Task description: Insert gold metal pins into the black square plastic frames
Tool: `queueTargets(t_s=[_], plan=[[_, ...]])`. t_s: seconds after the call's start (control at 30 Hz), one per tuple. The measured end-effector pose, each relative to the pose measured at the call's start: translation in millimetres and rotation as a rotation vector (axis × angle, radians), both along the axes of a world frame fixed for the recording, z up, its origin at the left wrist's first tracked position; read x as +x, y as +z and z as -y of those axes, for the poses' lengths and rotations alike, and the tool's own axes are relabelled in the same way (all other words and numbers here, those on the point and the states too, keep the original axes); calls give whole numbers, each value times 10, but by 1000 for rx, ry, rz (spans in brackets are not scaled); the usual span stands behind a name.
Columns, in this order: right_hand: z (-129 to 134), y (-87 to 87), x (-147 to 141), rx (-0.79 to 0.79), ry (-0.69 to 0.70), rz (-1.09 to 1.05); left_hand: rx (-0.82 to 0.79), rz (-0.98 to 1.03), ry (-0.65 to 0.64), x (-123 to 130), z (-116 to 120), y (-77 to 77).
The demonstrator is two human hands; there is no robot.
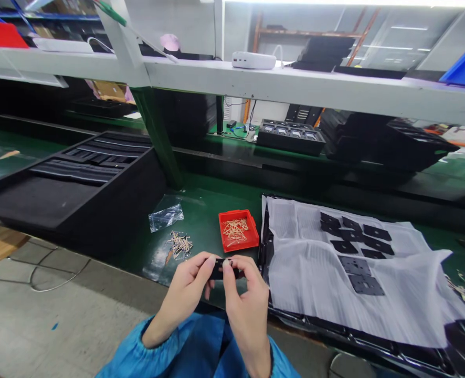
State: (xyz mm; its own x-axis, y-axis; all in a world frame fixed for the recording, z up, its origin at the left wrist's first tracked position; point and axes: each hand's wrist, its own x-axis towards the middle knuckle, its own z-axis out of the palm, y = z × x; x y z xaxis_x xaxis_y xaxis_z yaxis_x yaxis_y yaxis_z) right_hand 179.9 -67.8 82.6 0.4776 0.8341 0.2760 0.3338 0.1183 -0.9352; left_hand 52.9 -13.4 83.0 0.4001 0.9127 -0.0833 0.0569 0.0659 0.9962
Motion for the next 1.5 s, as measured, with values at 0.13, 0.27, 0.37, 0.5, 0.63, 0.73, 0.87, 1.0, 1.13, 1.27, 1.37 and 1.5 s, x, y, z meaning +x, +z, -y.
queueTargets(t_s=[0.13, 0.27, 0.37, 0.5, 0.63, 0.73, 0.87, 1.0, 1.13, 1.27, 1.37, 1.5], plan=[[45, 6, -65, 56, -32, 128, 128, -41, 60, 4, 42, -23], [152, -1, -154, 127, -92, 312, 261, -42, 65, -43, 47, 15], [225, -4, -180, 173, -156, 287, 366, -54, 93, -103, 31, 45], [198, 26, -151, 152, -166, 77, 529, -88, 113, -156, 34, 82], [93, 73, -154, 142, -119, -35, 735, -108, 63, -129, 98, 149], [77, 106, -167, 170, -85, -133, 770, -106, 76, -91, 162, 201], [157, 117, -96, 128, -12, -266, 519, -59, 40, -85, 227, 214], [255, 52, 41, 205, -74, -145, 302, -4, 64, -100, 257, 211], [286, 13, 125, 372, 32, 306, 384, -29, 76, -91, 277, 265], [253, 87, 143, 404, 57, 464, 650, -107, 75, -109, 270, 308], [245, 152, 133, 382, 66, 413, 907, -140, 69, -142, 254, 308], [279, 165, 78, 418, 57, 338, 1129, -98, 84, -185, 303, 320]])
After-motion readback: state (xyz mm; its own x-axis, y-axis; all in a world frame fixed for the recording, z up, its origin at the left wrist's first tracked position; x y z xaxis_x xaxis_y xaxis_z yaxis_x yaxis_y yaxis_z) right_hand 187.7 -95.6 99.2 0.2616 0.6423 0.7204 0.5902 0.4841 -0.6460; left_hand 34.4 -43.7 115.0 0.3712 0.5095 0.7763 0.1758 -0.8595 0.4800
